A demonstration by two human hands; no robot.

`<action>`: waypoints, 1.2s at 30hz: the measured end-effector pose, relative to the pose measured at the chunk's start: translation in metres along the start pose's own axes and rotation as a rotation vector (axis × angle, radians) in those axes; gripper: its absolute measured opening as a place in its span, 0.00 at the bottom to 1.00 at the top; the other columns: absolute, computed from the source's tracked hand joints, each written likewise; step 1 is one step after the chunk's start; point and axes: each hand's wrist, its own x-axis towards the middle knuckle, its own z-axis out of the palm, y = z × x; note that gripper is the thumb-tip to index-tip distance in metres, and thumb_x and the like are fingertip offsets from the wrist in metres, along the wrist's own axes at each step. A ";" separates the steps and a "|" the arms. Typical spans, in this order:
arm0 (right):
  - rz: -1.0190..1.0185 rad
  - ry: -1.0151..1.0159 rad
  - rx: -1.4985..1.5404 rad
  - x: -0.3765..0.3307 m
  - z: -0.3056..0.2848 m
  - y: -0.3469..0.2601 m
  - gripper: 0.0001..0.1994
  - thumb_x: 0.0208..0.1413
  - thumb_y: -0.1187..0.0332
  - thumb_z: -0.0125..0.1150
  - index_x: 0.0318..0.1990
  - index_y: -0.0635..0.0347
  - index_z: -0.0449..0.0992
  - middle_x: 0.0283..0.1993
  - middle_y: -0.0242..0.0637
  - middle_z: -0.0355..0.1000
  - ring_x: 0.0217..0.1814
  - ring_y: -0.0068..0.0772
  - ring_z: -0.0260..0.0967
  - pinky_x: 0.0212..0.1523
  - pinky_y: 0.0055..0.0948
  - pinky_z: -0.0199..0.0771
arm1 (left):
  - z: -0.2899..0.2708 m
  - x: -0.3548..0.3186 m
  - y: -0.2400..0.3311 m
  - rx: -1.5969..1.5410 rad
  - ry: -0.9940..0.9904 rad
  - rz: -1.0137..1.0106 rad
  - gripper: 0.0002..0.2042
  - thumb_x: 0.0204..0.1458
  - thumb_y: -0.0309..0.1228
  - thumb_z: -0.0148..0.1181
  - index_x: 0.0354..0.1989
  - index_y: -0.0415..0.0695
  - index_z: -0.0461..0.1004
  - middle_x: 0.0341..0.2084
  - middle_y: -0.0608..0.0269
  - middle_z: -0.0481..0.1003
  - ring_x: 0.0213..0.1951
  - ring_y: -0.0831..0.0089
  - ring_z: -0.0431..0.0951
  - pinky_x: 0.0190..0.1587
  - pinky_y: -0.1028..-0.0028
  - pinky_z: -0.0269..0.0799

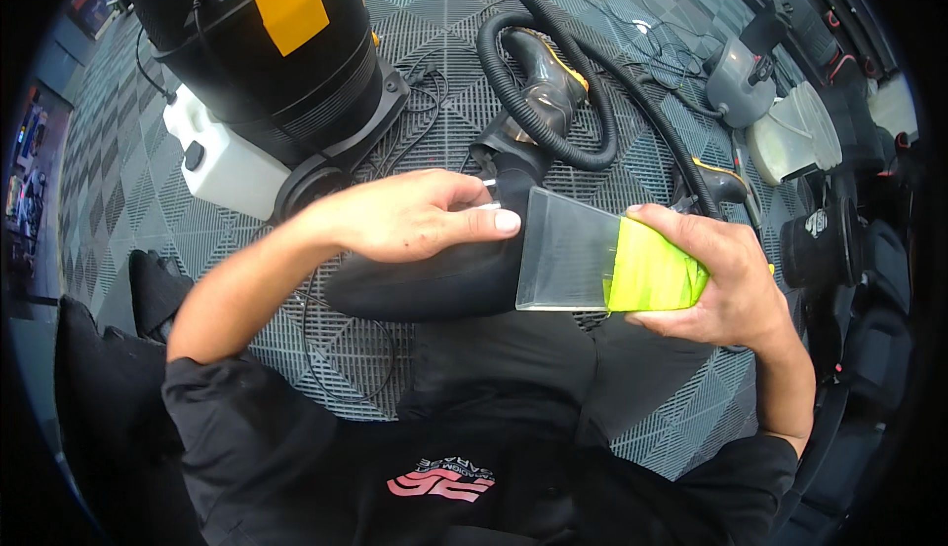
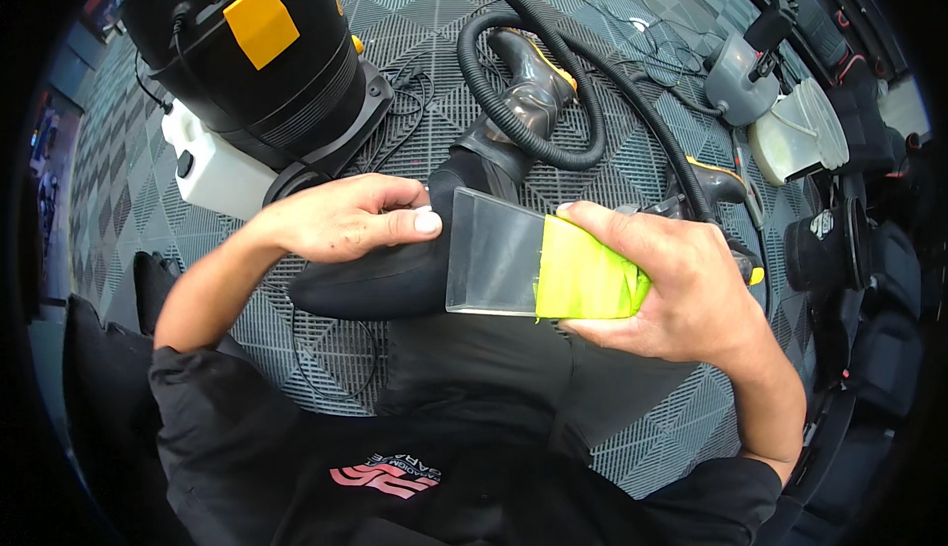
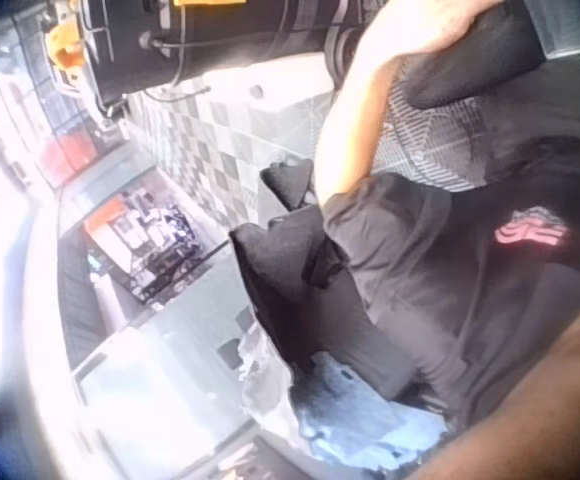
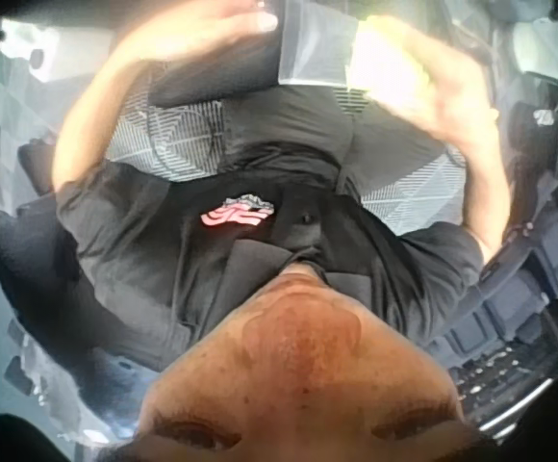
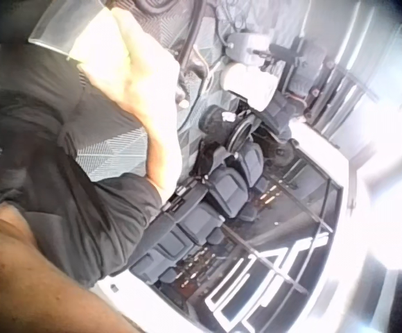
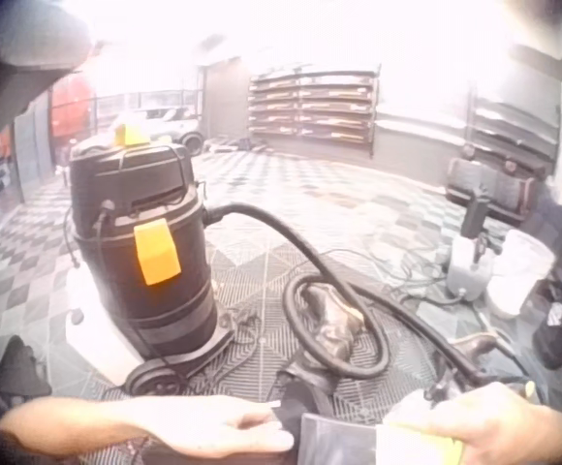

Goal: The person cleans a car headrest by first spraying it with a cleaning solution from a bottle and then using a handheld vacuum extractor tool to scrub and suck moisture from the fabric surfaces on all sides.

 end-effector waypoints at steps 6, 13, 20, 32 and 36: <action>-0.022 0.048 -0.048 0.000 0.010 0.001 0.41 0.34 0.59 0.82 0.61 0.54 0.74 0.44 0.41 0.81 0.40 0.43 0.81 0.41 0.38 0.81 | 0.000 -0.004 0.010 0.236 0.037 -0.051 0.36 0.61 0.61 0.55 0.55 0.34 0.73 0.43 0.45 0.80 0.47 0.58 0.80 0.49 0.62 0.75; -0.001 -0.052 -0.111 -0.003 0.010 -0.002 0.41 0.33 0.58 0.82 0.61 0.52 0.75 0.34 0.36 0.79 0.32 0.43 0.79 0.34 0.39 0.78 | 0.007 -0.005 0.016 0.350 -0.027 -0.003 0.34 0.60 0.61 0.56 0.47 0.35 0.79 0.29 0.43 0.80 0.36 0.50 0.83 0.40 0.58 0.76; -0.048 0.098 0.011 -0.009 0.007 0.006 0.40 0.32 0.62 0.83 0.60 0.57 0.76 0.44 0.42 0.81 0.38 0.43 0.81 0.40 0.36 0.81 | 0.006 -0.011 0.028 0.285 0.066 0.052 0.31 0.56 0.58 0.64 0.48 0.35 0.79 0.26 0.48 0.79 0.31 0.58 0.83 0.35 0.62 0.75; -0.108 0.111 0.166 -0.014 -0.025 -0.001 0.41 0.32 0.63 0.83 0.59 0.66 0.75 0.49 0.48 0.80 0.46 0.45 0.83 0.49 0.32 0.81 | 0.009 -0.016 0.015 -0.431 0.046 0.361 0.32 0.41 0.36 0.83 0.55 0.33 0.78 0.37 0.68 0.81 0.39 0.83 0.76 0.44 0.79 0.73; -0.134 0.109 0.138 -0.017 -0.028 -0.002 0.44 0.29 0.58 0.84 0.58 0.69 0.75 0.50 0.50 0.80 0.48 0.44 0.83 0.53 0.32 0.79 | 0.009 -0.002 -0.004 -0.479 -0.008 0.483 0.35 0.37 0.37 0.85 0.54 0.31 0.78 0.38 0.64 0.82 0.36 0.84 0.75 0.39 0.82 0.70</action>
